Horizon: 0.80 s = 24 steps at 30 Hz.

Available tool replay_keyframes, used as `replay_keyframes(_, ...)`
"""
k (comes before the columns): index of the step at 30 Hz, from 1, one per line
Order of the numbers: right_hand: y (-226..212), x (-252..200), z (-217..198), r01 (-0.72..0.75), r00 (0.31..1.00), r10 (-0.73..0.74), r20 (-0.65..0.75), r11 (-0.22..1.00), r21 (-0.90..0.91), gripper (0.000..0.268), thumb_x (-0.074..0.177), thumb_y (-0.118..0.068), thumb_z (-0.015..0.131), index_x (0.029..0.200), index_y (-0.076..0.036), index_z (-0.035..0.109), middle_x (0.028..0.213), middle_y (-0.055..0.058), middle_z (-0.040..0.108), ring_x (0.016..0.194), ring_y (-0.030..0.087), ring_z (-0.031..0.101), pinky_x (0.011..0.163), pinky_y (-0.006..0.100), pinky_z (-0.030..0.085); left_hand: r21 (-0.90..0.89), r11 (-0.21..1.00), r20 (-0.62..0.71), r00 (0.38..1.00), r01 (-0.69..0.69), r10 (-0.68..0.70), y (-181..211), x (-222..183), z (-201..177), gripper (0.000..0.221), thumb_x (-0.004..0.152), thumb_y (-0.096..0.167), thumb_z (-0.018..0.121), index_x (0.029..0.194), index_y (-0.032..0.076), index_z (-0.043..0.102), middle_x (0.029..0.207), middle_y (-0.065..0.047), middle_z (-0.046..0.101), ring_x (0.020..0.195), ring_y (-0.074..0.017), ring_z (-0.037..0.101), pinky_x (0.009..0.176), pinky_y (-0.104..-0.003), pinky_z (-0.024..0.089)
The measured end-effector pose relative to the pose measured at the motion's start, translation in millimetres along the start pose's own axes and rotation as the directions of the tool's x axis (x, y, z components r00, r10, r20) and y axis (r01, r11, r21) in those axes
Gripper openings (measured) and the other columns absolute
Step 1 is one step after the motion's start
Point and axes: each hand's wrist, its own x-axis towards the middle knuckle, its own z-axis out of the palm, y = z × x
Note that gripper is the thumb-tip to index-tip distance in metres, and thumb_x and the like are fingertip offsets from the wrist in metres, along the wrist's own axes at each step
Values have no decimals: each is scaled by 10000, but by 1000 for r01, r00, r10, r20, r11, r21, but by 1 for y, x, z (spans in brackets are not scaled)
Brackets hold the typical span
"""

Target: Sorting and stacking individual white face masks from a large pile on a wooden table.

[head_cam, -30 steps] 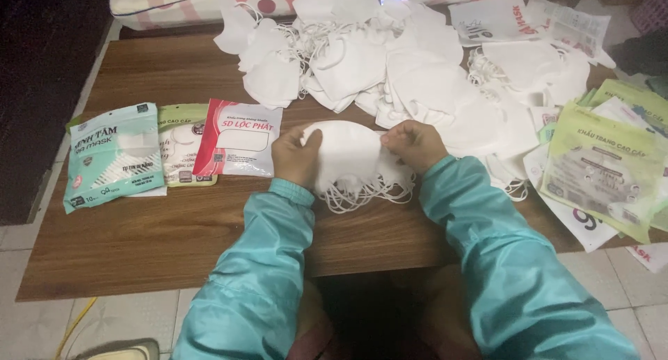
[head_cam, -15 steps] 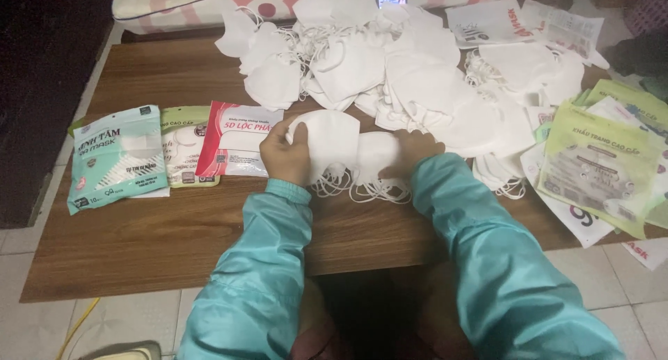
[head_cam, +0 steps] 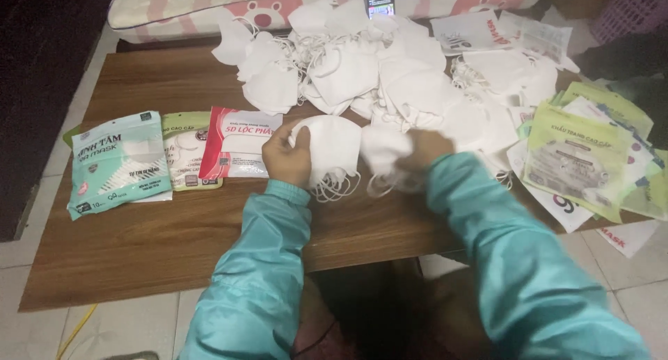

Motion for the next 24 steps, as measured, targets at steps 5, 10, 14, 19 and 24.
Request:
replay_keyframes(5, 58, 13, -31, -145, 970, 147, -193, 989, 25, 794, 780, -491, 780, 1450, -129, 555, 1342, 168, 658, 1247, 396, 613, 1013, 573, 497, 9, 998, 45, 997, -63, 63, -8, -3, 2, 186, 960, 78, 682, 1127, 13, 729, 1029, -180, 744, 1052, -251, 710, 942, -400, 579)
replay_keyframes(10, 74, 14, -33, -166, 939, 224, -263, 961, 223, 932, 825, -428, 830, 1547, -63, 366, 1365, 243, 542, 1259, 464, 549, 1013, 616, 467, 82, 985, 76, 986, -153, 147, -27, 2, 7, 163, 941, 71, 705, 1084, 5, 748, 995, -197, 746, 1044, -278, 715, 928, -417, 578)
replay_keyframes(14, 78, 48, -7, -164, 901, 188, -390, 982, 95, 796, 755, -424, 843, 1444, -151, 553, 1426, 171, 519, 1252, 440, 529, 989, 601, 432, 325, 943, 67, 997, -68, 49, -31, 5, 10, 201, 933, 156, 728, 1109, 64, 760, 1025, -171, 747, 1088, -313, 699, 953, -451, 554)
replay_keyframes(19, 63, 42, -1, -155, 855, 179, -487, 984, 90, 589, 778, -352, 796, 1327, -188, 661, 1491, 120, 497, 1402, 369, 374, 1112, 624, 235, 434, 901, 37, 999, -17, 1, -43, -1, 22, 191, 942, 199, 722, 1113, 137, 783, 1036, -106, 763, 1080, -270, 706, 947, -421, 561)
replay_keyframes(24, 58, 43, 1, 2, 783, 52, -620, 996, 87, 312, 902, -271, 725, 1194, -175, 673, 1267, 83, 649, 1323, 306, 484, 1181, 542, 154, 511, 858, 73, 997, -49, 13, -25, -25, 37, 252, 951, 158, 689, 1193, 165, 757, 1118, -97, 744, 1154, -290, 673, 1002, -419, 534)
